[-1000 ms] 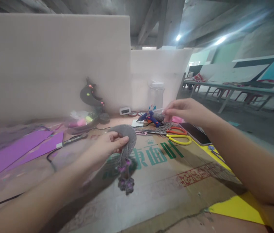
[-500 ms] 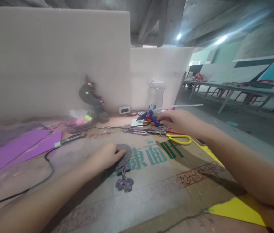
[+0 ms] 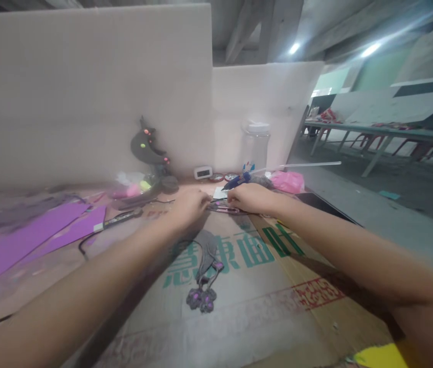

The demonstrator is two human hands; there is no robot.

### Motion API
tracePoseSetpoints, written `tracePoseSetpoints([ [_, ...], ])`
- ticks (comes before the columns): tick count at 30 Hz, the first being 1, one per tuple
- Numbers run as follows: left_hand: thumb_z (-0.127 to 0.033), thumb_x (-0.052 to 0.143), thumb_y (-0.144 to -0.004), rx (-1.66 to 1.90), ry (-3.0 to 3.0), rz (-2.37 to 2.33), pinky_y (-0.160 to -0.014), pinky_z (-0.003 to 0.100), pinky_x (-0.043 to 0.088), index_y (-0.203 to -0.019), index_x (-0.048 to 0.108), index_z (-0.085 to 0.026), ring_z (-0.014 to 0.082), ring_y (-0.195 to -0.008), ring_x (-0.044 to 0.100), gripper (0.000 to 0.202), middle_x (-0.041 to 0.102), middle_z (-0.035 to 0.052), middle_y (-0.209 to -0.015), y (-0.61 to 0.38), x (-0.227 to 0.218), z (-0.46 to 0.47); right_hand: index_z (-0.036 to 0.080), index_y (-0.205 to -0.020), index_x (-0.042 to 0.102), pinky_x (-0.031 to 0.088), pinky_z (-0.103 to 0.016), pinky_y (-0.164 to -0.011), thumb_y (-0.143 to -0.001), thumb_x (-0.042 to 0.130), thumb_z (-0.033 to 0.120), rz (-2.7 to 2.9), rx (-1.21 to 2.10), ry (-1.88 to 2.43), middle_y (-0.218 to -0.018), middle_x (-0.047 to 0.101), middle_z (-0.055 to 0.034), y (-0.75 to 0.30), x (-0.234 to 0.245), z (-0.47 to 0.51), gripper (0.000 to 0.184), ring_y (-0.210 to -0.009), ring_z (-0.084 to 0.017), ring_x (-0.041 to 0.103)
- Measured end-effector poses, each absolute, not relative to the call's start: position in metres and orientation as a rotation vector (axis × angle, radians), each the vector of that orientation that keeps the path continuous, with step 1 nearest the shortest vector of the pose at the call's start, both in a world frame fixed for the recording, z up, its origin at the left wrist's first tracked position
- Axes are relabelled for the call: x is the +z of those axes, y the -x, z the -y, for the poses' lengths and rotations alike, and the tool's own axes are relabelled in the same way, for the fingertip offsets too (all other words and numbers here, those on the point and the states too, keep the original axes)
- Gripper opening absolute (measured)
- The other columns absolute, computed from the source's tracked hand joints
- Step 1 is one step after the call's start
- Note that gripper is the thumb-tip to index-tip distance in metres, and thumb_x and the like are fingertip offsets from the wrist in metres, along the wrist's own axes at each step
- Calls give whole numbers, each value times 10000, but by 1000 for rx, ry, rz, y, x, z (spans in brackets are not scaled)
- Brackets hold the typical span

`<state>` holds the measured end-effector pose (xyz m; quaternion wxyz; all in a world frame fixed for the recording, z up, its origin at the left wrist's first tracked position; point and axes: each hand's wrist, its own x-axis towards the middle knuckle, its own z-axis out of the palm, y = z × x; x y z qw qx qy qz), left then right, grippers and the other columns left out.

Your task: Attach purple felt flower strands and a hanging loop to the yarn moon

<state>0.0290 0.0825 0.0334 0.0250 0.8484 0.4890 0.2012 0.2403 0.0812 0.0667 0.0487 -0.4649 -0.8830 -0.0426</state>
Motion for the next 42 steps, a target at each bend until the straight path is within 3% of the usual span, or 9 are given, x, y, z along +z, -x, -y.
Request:
tracePoseSetpoints([
  [10, -309, 612, -781, 676, -2515, -1567, -839, 347, 401, -748, 736, -160, 265, -877, 609, 197, 706, 131, -835, -47, 10, -117, 161, -837, 715, 426, -294, -769, -806, 608, 245, 2406, 129, 1415, -932, 715, -134, -237, 20, -111, 139, -914, -259, 643],
  [15, -322, 538, -822, 918, -2339, -1568, -862, 360, 412, -821, 681, -150, 273, -932, 610, 224, 705, 146, -938, -41, 17, -109, 145, -863, 621, 425, -297, -840, -879, 493, 201, 2143, 358, 1300, -964, 698, -122, -233, 21, -110, 140, -922, -204, 622],
  [19, -413, 490, -851, 1078, -2135, -1473, -776, 316, 470, -831, 606, -160, 220, -832, 653, 279, 727, 98, -886, -27, 33, -92, 162, -862, 501, 475, -259, -747, -935, 370, 202, 1954, 639, 1182, -779, 684, -62, -230, 30, -106, 155, -757, -135, 631],
  [23, -379, 558, -822, 1115, -1899, -1275, -705, 281, 484, -782, 541, -170, 185, -762, 660, 213, 718, 68, -797, -15, 42, -54, 193, -842, 435, 468, -235, -597, -921, 394, 252, 1853, 839, 1061, -557, 510, 62, -228, 37, -84, 106, -528, -101, 535],
  [25, -387, 584, -818, 1012, -1740, -1174, -598, 261, 458, -848, 539, -172, 157, -637, 619, 222, 685, 39, -735, -14, 39, -33, 199, -866, 445, 453, -231, -556, -893, 448, 272, 1832, 918, 994, -560, 486, 79, -228, 41, -65, 77, -510, -99, 514],
  [29, -319, 579, -830, 982, -1637, -1063, -656, 267, 484, -1043, 573, -163, 135, -659, 609, 264, 654, 28, -793, -19, 22, -4, 188, -909, 510, 455, -242, -583, -842, 566, 263, 1747, 1184, 813, -620, 582, 52, -230, 45, -24, 115, -550, -95, 541],
  [34, -262, 458, -887, 1014, -1819, -1209, -793, 306, 490, -998, 671, -198, 173, -823, 625, 248, 689, 48, -955, -24, 6, 15, 192, -915, 556, 506, -301, -738, -882, 557, 270, 1689, 1171, 902, -763, 702, -12, -226, 31, 4, 84, -746, -138, 657],
  [38, -177, 411, -885, 1063, -2019, -1203, -926, 323, 448, -918, 660, -215, 184, -971, 601, 254, 678, 28, -991, -22, 5, 20, 192, -973, 616, 501, -338, -862, -919, 506, 296, 1794, 990, 923, -1002, 716, -58, -228, 29, -1, 161, -971, -172, 654],
  [42, -179, 396, -890, 1074, -2032, -1229, -916, 338, 443, -885, 611, -210, 188, -964, 584, 217, 651, 31, -959, -18, 3, 17, 203, -989, 623, 497, -347, -895, -940, 482, 310, 1813, 710, 901, -990, 699, -40, -249, 42, -13, 184, -957, -170, 652],
])
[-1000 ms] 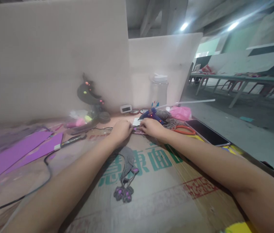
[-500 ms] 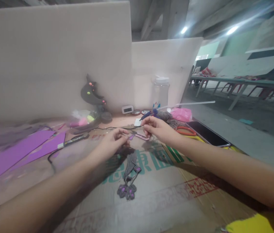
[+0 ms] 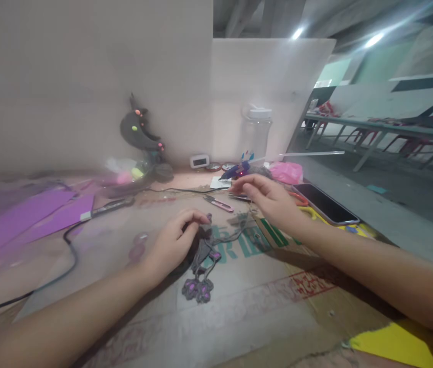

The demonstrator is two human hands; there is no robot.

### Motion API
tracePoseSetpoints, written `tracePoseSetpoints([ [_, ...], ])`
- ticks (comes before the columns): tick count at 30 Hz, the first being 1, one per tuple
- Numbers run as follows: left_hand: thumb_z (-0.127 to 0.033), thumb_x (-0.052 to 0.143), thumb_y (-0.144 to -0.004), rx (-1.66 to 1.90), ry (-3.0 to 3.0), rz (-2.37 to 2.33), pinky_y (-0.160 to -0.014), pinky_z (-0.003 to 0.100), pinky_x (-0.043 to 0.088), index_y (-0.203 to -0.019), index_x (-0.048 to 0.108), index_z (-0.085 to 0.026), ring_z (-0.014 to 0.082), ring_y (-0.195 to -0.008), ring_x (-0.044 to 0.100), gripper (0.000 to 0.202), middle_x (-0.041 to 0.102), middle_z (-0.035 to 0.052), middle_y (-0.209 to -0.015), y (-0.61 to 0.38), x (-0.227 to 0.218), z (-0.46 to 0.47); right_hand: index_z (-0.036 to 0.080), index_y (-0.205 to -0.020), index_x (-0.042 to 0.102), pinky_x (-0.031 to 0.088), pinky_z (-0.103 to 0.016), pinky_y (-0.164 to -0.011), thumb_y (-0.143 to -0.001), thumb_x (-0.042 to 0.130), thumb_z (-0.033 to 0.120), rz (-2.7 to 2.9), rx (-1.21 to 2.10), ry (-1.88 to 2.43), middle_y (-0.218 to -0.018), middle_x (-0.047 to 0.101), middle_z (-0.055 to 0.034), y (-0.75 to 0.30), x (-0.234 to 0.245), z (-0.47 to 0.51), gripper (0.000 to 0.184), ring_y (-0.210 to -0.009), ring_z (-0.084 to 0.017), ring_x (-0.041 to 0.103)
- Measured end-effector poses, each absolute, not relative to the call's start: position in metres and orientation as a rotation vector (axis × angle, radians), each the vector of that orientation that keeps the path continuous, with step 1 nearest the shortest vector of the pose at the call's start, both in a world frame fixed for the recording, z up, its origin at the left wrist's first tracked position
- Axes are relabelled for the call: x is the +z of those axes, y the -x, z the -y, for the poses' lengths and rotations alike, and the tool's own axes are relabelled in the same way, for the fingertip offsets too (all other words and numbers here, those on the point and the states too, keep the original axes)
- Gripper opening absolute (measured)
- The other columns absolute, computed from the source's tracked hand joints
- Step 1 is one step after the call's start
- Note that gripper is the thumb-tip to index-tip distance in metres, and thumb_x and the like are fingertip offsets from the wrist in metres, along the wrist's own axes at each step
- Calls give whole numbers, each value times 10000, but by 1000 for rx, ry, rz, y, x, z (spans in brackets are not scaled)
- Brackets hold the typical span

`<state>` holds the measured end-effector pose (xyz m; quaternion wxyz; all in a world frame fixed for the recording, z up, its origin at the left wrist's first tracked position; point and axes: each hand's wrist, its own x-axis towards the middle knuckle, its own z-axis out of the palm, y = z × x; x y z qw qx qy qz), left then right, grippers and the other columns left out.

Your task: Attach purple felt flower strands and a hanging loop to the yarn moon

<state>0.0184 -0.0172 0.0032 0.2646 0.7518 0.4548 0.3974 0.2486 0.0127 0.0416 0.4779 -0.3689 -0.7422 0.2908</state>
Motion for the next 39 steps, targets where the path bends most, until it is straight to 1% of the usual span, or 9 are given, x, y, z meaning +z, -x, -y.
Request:
tracePoseSetpoints([
  [5, -228, 403, -912, 1024, -2020, -1265, -897, 348, 448, -912, 586, -212, 193, -951, 582, 184, 639, 33, -963, -19, 1, 16, 202, -951, 636, 497, -350, -845, -907, 553, 276, 2029, 389, 1046, -949, 683, -46, -275, 25, -13, 120, -918, -190, 636],
  [9, -215, 419, -910, 1028, -2114, -1235, -932, 350, 438, -971, 610, -217, 191, -1000, 579, 200, 635, 37, -1014, -19, 1, 15, 182, -988, 655, 464, -377, -897, -890, 597, 296, 2363, 211, 900, -1022, 648, -90, -275, 10, -4, 161, -1000, -218, 589],
  [12, -153, 413, -893, 1015, -2207, -1177, -931, 335, 442, -929, 644, -212, 176, -989, 583, 242, 615, 30, -1000, -18, 0, 13, 179, -1013, 676, 458, -386, -877, -873, 625, 342, 2512, 108, 850, -1048, 624, -110, -269, 8, 1, 221, -1000, -233, 568],
  [16, -114, 412, -878, 937, -2254, -1171, -924, 315, 448, -864, 690, -205, 162, -981, 586, 293, 592, 30, -1003, -17, 0, 13, 183, -906, 682, 444, -368, -831, -893, 597, 282, 2564, 60, 855, -967, 634, -87, -263, 6, 1, 131, -934, -217, 570],
  [19, -146, 450, -887, 887, -2297, -1173, -925, 314, 442, -907, 706, -201, 163, -992, 581, 263, 585, 38, -1028, -19, 1, 14, 178, -851, 651, 441, -344, -805, -919, 553, 250, 2513, 96, 877, -891, 652, -67, -262, 5, 0, 140, -880, -197, 574],
  [24, -367, 612, -853, 831, -2383, -1137, -871, 317, 458, -998, 703, -207, 184, -980, 570, 234, 572, 48, -1058, -22, -1, 15, 185, -897, 630, 434, -341, -829, -932, 528, 255, 2408, 137, 859, -902, 674, -58, -256, 8, 6, 129, -883, -193, 582],
  [29, -266, 558, -883, 808, -2446, -1102, -845, 305, 445, -844, 672, -198, 167, -929, 561, 138, 573, 27, -956, -23, -3, 14, 178, -860, 603, 433, -316, -825, -935, 513, 278, 2287, 311, 875, -904, 661, -58, -251, 12, 11, 154, -886, -186, 584],
  [35, -253, 507, -882, 859, -2308, -1216, -811, 304, 448, -818, 625, -191, 167, -904, 568, 147, 553, 27, -959, -23, 5, 17, 188, -747, 550, 452, -290, -724, -962, 387, 494, 1973, 864, 1043, -723, 634, -19, -258, 32, 0, 407, -706, -153, 593],
  [39, -270, 500, -861, 948, -2160, -1253, -752, 302, 452, -786, 585, -197, 184, -878, 565, 136, 549, 26, -910, -21, 9, 17, 194, -709, 564, 463, -316, -783, -911, 439, 587, 2002, 1002, 1016, -678, 647, -14, -266, 43, -8, 459, -703, -157, 613],
])
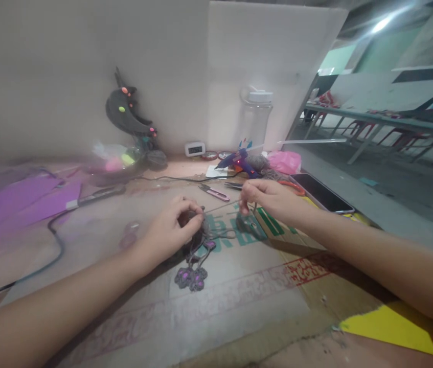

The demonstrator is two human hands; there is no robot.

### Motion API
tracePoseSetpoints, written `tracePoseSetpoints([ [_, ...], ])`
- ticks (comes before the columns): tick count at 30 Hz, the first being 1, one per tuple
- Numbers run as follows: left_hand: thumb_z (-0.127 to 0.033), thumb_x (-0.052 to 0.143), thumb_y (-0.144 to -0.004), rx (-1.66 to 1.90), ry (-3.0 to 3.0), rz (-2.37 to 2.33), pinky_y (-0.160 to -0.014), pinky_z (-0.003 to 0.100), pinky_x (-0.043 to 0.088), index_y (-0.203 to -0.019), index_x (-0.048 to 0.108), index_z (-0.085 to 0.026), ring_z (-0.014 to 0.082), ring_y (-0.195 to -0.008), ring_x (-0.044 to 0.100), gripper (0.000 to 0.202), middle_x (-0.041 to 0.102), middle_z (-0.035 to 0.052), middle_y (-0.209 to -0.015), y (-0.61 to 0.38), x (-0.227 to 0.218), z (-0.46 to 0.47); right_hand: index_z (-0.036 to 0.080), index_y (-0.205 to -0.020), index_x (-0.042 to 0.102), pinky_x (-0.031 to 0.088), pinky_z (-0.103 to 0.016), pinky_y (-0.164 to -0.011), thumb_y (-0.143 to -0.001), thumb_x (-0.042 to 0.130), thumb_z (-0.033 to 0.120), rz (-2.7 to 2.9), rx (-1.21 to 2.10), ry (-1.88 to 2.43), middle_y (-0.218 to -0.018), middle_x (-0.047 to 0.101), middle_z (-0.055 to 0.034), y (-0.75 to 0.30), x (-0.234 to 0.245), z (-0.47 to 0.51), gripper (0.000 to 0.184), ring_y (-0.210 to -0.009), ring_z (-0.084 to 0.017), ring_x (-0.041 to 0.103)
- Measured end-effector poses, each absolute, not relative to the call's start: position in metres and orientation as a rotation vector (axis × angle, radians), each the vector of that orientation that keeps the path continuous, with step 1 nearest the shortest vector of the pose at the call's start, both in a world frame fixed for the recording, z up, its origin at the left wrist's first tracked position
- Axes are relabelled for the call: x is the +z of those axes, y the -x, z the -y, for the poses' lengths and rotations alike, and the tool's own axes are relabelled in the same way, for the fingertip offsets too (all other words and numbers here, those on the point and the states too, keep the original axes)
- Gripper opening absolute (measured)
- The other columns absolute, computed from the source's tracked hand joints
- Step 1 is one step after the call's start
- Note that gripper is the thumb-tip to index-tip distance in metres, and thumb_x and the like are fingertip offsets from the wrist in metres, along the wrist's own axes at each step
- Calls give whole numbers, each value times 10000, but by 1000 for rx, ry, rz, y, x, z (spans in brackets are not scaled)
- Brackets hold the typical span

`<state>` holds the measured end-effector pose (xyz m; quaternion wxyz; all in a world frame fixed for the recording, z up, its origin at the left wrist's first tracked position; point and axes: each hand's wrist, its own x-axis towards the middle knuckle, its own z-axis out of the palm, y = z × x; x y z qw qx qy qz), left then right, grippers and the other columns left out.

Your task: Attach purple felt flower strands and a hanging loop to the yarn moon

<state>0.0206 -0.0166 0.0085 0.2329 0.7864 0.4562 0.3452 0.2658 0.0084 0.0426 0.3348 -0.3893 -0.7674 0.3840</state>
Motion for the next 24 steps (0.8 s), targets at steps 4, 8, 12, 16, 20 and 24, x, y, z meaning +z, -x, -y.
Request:
tracePoseSetpoints([
  [4, -291, 479, -861, 988, -2073, -1225, -745, 299, 445, -742, 550, -204, 184, -841, 549, 164, 538, 23, -867, -18, 9, 15, 190, -741, 605, 491, -332, -771, -848, 491, 658, 1781, 1041, 1082, -740, 686, -54, -273, 48, -19, 494, -766, -185, 647],
  [8, -320, 466, -876, 988, -2061, -1182, -768, 289, 432, -682, 518, -200, 171, -817, 539, 234, 520, 14, -846, -19, 10, 15, 191, -637, 549, 500, -299, -670, -786, 557, 689, 1659, 1006, 1106, -602, 616, -26, -286, 56, -33, 520, -635, -159, 616],
  [12, -366, 469, -892, 975, -2071, -1180, -786, 290, 422, -680, 514, -198, 171, -825, 540, 274, 525, 16, -841, -20, 10, 16, 195, -631, 545, 497, -293, -628, -783, 585, 665, 1574, 897, 1109, -584, 583, -16, -307, 68, -49, 496, -589, -143, 582],
  [16, -414, 454, -910, 963, -2087, -1180, -769, 291, 423, -683, 510, -194, 165, -790, 536, 321, 527, 15, -815, -19, 7, 15, 189, -623, 508, 497, -301, -669, -858, 543, 592, 1457, 791, 1099, -601, 555, -12, -330, 78, -61, 468, -584, -119, 568],
  [20, -425, 439, -923, 972, -2087, -1186, -750, 291, 426, -684, 511, -192, 163, -772, 530, 341, 529, 15, -795, -18, 4, 12, 197, -649, 493, 478, -306, -660, -906, 517, 516, 1405, 667, 1117, -616, 543, -15, -352, 83, -72, 410, -590, -110, 556],
  [24, -449, 426, -930, 961, -2048, -1220, -736, 289, 425, -729, 529, -191, 163, -769, 526, 342, 525, 11, -794, -17, 4, 12, 213, -593, 499, 466, -307, -580, -859, 550, 579, 1441, 528, 1227, -569, 551, -13, -373, 85, -79, 455, -534, -125, 554],
])
